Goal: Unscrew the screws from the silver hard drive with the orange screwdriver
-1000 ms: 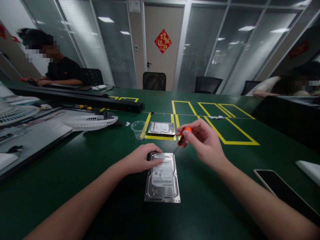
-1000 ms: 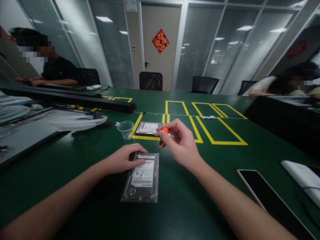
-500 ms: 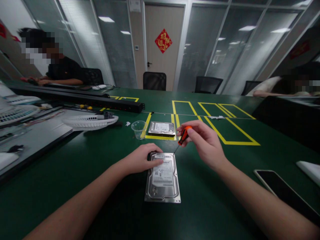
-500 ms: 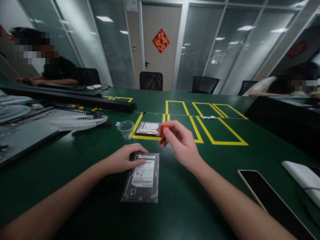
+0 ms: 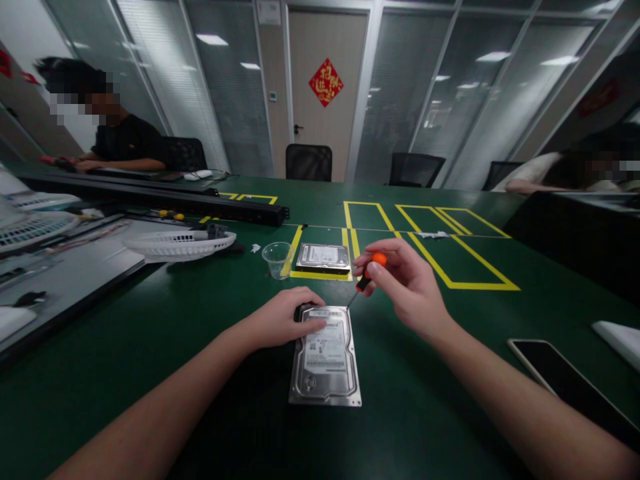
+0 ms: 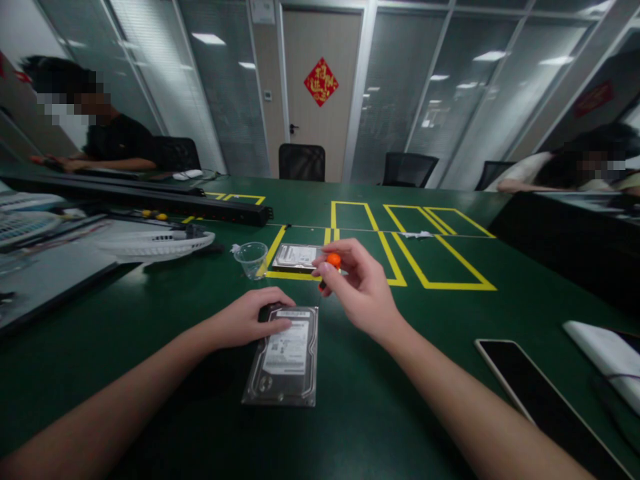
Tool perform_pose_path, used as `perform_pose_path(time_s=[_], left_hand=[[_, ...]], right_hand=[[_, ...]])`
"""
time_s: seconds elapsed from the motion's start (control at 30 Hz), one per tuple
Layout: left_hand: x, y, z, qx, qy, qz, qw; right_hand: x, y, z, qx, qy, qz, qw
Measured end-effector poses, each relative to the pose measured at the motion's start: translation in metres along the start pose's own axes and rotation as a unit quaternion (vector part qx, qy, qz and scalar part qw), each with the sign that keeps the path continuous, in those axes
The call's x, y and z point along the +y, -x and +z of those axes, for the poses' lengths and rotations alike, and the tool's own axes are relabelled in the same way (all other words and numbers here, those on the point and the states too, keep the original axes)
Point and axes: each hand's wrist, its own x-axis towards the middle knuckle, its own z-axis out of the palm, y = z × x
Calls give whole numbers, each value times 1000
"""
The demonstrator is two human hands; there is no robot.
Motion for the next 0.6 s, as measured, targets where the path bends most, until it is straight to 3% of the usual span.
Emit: perform_pose_path(time_s=[0.6], left_hand=[[2,-1,0,2,3,10,1000]], right_hand=[[-2,0,4,-6,24,8,1000]])
